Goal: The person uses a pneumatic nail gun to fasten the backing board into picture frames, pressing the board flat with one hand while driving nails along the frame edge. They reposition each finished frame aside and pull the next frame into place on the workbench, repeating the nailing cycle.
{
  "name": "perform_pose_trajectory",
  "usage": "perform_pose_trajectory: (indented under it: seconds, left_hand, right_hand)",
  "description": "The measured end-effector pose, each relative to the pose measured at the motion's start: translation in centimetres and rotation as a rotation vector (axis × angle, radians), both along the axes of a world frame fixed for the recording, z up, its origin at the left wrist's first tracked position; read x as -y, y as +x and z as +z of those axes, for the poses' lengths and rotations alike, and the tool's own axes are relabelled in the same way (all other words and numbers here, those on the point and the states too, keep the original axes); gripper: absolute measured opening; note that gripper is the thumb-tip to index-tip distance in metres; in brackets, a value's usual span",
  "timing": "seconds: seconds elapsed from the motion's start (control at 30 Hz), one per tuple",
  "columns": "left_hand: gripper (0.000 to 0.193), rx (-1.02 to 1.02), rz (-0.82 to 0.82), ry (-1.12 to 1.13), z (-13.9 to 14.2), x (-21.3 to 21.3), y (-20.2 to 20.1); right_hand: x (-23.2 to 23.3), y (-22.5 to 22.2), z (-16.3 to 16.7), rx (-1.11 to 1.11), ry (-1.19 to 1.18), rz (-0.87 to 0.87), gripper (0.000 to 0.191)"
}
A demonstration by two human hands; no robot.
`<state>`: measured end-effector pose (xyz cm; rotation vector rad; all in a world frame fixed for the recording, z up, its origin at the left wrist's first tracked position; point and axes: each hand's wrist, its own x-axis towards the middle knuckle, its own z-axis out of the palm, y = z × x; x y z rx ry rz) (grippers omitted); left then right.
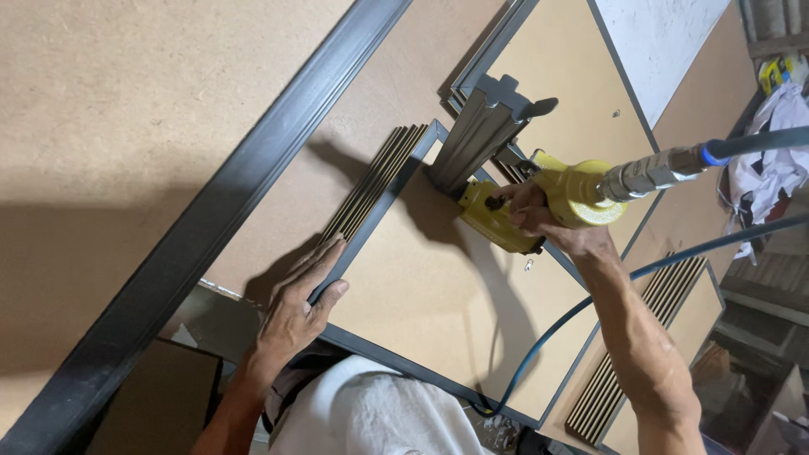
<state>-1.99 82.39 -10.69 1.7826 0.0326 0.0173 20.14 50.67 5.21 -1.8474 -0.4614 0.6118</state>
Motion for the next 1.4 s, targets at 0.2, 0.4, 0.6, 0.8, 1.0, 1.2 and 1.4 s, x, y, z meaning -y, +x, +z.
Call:
perform_pose_trajectory:
  seconds: [0.2,0.4,0.6,0.8,1.0,1.2,1.4]
  left_hand:
    - [0.052,0.042,0.008,-0.031,0.2,-0.2,0.3]
    - [0.048,0.07,0.04,-0.071,0.3,-0.4,0.1]
    - [0.046,0.128,0.046,-0.096,-1.1,-0.3,0.0]
    - [0.046,0.19,0.043,-0.128,-2.2,0.1,0.2]
    - [0.042,0.226,0.072,-0.103,-1.9,-0.1,0.2]
    - [0.039,0.218,0.044,-0.153,-1.7,-0.2,0.2]
    - [0.054,0.31,0.069,0.218,-0.6,-0.5,0.4]
  right_hand:
    - [0.6,-0.8,-0.3,0.023,-0.028,0.019,0.01]
    - [-0.4,-6.0,-1.1,-0.091,0.092,0.088,0.011]
    - [-2.6,-10.9,-2.4,-0.041,0.146,0.165,0.007]
    - [-3.3,-11.7,-1.9,-0.039,0.074,0.158,0.004]
    - [-4.0,-11.8,-1.5,-0.015,0.114,0.172,0.005]
    - [-4.6,-12.1,-0.7,-0.032,0.027,0.115,0.007]
    - [-4.2,-12.7,0.5,0.016,0.136,0.167,0.014]
